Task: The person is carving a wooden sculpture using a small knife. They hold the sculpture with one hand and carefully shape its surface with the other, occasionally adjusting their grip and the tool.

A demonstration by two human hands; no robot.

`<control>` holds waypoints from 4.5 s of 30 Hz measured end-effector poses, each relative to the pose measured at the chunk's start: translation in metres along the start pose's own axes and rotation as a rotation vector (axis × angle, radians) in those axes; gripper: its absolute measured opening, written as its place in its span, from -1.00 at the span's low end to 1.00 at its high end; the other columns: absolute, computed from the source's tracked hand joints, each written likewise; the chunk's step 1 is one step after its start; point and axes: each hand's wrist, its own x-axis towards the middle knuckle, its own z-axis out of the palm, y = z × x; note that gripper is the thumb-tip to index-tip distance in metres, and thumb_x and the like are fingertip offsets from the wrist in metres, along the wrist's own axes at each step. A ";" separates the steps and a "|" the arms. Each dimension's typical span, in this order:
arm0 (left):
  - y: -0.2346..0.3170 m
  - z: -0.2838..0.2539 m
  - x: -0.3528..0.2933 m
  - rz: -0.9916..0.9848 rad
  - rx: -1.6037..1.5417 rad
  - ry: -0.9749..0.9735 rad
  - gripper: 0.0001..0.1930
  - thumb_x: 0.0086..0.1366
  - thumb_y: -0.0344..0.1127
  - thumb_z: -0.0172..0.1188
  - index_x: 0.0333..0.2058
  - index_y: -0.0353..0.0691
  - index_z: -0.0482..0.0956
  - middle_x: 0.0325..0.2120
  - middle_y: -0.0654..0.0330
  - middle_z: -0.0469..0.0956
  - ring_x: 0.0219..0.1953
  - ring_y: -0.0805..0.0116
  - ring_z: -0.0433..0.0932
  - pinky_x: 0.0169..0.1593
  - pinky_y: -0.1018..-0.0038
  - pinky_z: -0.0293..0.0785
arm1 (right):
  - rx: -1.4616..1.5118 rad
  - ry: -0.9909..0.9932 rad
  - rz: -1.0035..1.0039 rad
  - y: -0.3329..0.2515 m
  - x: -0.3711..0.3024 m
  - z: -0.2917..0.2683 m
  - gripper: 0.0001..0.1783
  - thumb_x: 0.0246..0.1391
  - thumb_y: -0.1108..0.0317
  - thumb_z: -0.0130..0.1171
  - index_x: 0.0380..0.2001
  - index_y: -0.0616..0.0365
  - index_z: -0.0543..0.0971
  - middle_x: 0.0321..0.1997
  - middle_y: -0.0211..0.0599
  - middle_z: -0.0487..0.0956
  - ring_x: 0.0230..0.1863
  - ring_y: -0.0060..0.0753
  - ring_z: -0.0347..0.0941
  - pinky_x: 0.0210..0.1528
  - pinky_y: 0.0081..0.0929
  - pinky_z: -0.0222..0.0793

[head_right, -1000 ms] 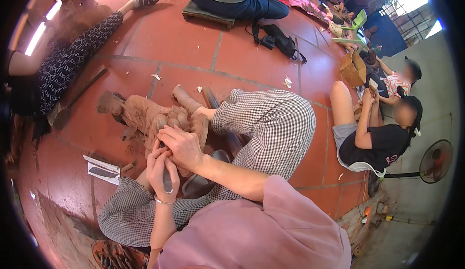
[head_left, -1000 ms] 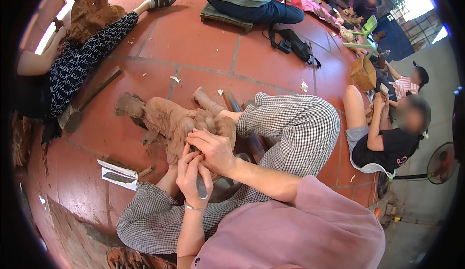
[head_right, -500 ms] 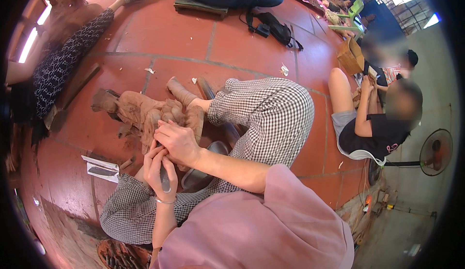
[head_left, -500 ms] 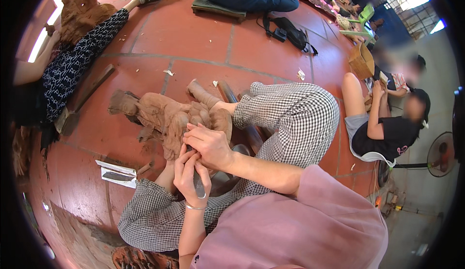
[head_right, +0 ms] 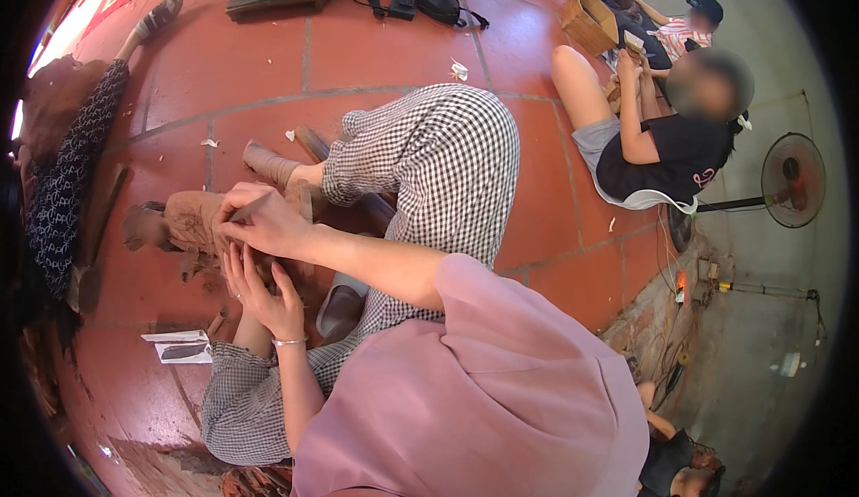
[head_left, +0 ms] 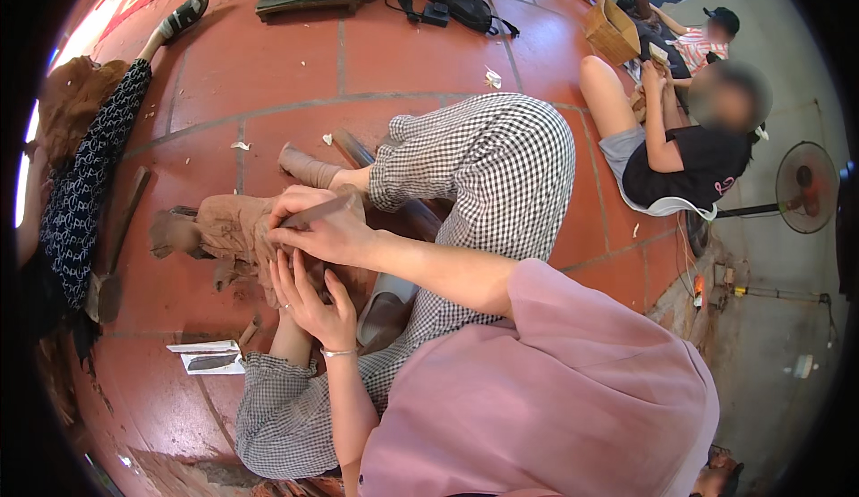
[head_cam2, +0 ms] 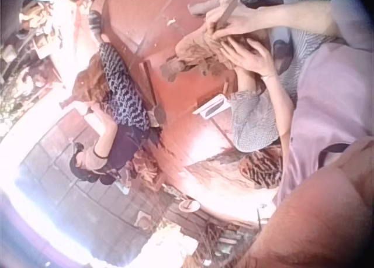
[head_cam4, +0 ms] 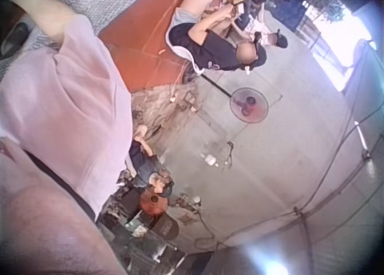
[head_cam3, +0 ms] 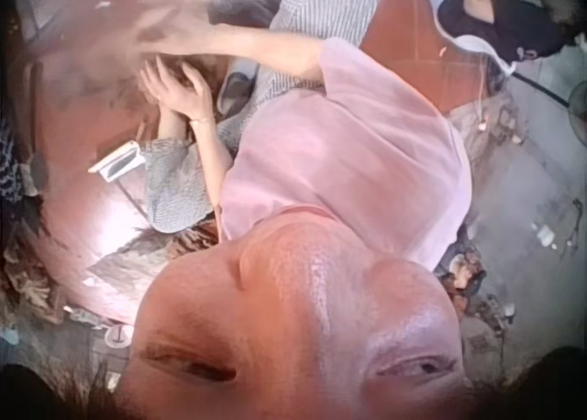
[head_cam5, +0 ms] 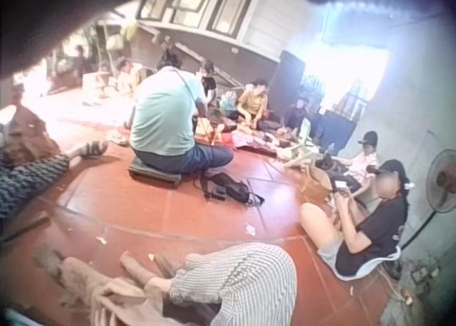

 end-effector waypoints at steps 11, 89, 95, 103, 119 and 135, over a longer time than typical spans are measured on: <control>-0.010 0.015 -0.006 0.059 0.082 0.051 -0.52 0.16 -0.42 0.18 0.10 -0.28 0.48 0.17 -0.07 0.38 0.19 -0.16 0.34 0.22 0.08 0.32 | 0.008 -0.072 0.327 0.008 0.012 -0.005 -0.80 -0.05 0.31 0.28 -0.39 0.22 0.62 -0.23 -0.22 0.60 -0.12 -0.31 0.55 -0.07 -0.44 0.45; -0.031 0.025 -0.020 0.082 0.157 0.132 -0.60 -0.01 -0.31 0.27 -0.11 -0.13 0.61 0.01 -0.06 0.51 0.04 0.00 0.45 0.10 0.29 0.42 | 0.390 -1.009 0.277 0.062 0.120 -0.026 -0.83 -0.02 0.47 0.28 -0.33 0.32 0.64 0.01 0.06 0.60 0.09 -0.16 0.51 0.15 -0.35 0.38; -0.029 0.029 -0.018 0.058 0.123 0.180 -0.60 -0.05 -0.37 0.28 -0.13 -0.05 0.63 0.00 0.03 0.54 0.02 0.08 0.46 0.07 0.32 0.45 | 0.390 -0.811 0.646 0.045 0.115 -0.025 -0.83 0.04 0.40 0.28 -0.41 0.32 0.57 -0.02 0.05 0.61 0.08 -0.21 0.52 0.08 -0.43 0.40; -0.031 0.027 -0.016 0.061 0.098 0.180 -0.53 -0.16 -0.41 0.31 -0.14 -0.10 0.66 -0.03 -0.02 0.55 0.01 0.05 0.47 0.05 0.32 0.48 | 0.082 -0.899 0.457 0.019 0.115 -0.019 -0.79 0.10 0.27 0.24 -0.46 0.19 0.53 -0.17 -0.13 0.68 -0.15 -0.53 0.50 -0.08 -0.52 0.39; -0.029 0.025 -0.011 0.035 0.041 0.225 -0.51 -0.20 -0.45 0.30 -0.15 -0.07 0.67 -0.01 0.06 0.56 -0.01 0.10 0.51 0.05 0.35 0.43 | 0.132 -0.769 0.469 0.024 0.110 -0.017 -0.80 0.09 0.26 0.22 -0.43 0.16 0.51 -0.12 -0.11 0.67 -0.09 -0.51 0.50 0.03 -0.50 0.31; -0.002 -0.011 -0.004 -0.177 -0.235 0.147 -0.42 -0.04 -0.27 0.35 0.04 -0.21 0.54 0.01 0.03 0.46 -0.02 0.07 0.45 0.04 0.28 0.40 | -0.343 -0.051 0.105 -0.021 0.004 0.003 -0.88 0.03 0.54 0.21 -0.31 0.24 0.53 -0.35 -0.23 0.57 -0.35 -0.35 0.53 -0.27 -0.46 0.46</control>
